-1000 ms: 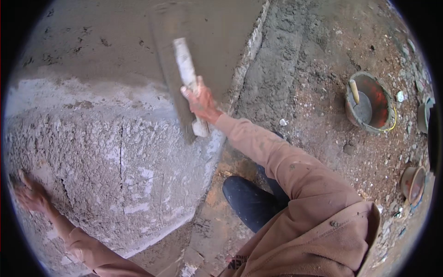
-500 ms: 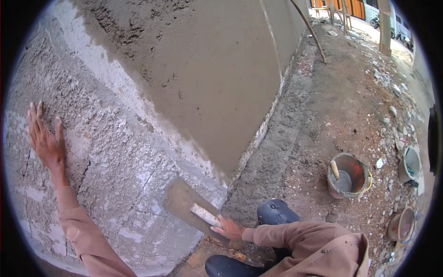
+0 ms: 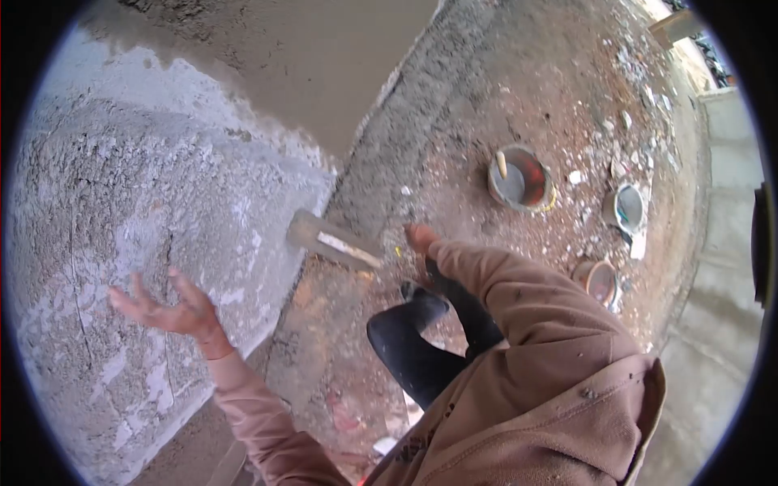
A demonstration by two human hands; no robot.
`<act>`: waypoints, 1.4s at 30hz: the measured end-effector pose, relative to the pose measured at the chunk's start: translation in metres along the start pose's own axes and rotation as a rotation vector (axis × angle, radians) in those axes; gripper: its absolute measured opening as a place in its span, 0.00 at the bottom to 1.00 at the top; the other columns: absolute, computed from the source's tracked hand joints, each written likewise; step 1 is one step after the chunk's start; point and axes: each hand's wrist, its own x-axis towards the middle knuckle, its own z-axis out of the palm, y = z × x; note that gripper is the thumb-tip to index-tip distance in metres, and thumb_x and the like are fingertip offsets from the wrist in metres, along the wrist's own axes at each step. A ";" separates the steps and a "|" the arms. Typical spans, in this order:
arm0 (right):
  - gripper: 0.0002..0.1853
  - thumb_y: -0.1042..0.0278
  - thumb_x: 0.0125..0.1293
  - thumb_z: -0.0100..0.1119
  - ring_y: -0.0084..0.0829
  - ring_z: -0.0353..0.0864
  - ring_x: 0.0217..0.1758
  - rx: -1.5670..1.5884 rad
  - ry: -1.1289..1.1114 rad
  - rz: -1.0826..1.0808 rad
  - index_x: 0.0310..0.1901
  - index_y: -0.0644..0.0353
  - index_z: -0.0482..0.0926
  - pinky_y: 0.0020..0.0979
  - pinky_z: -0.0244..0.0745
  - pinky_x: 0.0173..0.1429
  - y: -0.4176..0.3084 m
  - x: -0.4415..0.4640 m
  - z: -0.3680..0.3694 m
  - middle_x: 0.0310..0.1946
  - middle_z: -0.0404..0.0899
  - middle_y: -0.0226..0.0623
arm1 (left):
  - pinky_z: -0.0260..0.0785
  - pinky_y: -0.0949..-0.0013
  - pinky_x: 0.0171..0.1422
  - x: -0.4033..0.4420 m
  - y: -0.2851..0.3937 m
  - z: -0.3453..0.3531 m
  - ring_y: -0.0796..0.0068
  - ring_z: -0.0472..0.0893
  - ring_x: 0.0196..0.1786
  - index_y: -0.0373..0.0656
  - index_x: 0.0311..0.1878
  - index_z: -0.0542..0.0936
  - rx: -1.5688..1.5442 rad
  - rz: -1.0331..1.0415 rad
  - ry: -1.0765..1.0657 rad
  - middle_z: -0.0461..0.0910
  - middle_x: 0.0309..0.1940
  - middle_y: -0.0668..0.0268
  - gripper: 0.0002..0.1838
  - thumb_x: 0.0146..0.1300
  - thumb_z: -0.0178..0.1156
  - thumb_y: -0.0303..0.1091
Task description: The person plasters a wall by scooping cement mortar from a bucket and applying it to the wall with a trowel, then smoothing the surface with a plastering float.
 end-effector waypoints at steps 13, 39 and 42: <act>0.12 0.66 0.65 0.48 0.59 0.83 0.48 -0.196 -0.447 0.899 0.44 0.58 0.79 0.56 0.77 0.50 0.079 -0.233 -0.414 0.41 0.83 0.59 | 0.74 0.59 0.62 -0.471 0.220 -0.342 0.52 0.83 0.57 0.37 0.48 0.86 -0.483 -1.258 -2.260 0.85 0.50 0.51 0.18 0.61 0.63 0.40; 0.20 0.59 0.71 0.51 0.42 0.79 0.63 -0.729 -1.081 -0.014 0.62 0.52 0.74 0.47 0.74 0.54 0.482 -0.027 -0.306 0.64 0.74 0.46 | 0.75 0.62 0.42 -0.480 0.764 0.412 0.67 0.83 0.36 0.31 0.44 0.80 -0.463 -1.876 -0.955 0.86 0.39 0.57 0.21 0.48 0.77 0.28; 0.19 0.56 0.74 0.48 0.44 0.86 0.51 -0.498 -1.084 -0.027 0.61 0.52 0.75 0.47 0.78 0.50 0.491 -0.071 -0.321 0.60 0.77 0.51 | 0.76 0.61 0.41 -0.472 0.754 0.405 0.64 0.84 0.35 0.31 0.44 0.80 -0.659 -1.897 -0.862 0.86 0.36 0.56 0.21 0.47 0.76 0.26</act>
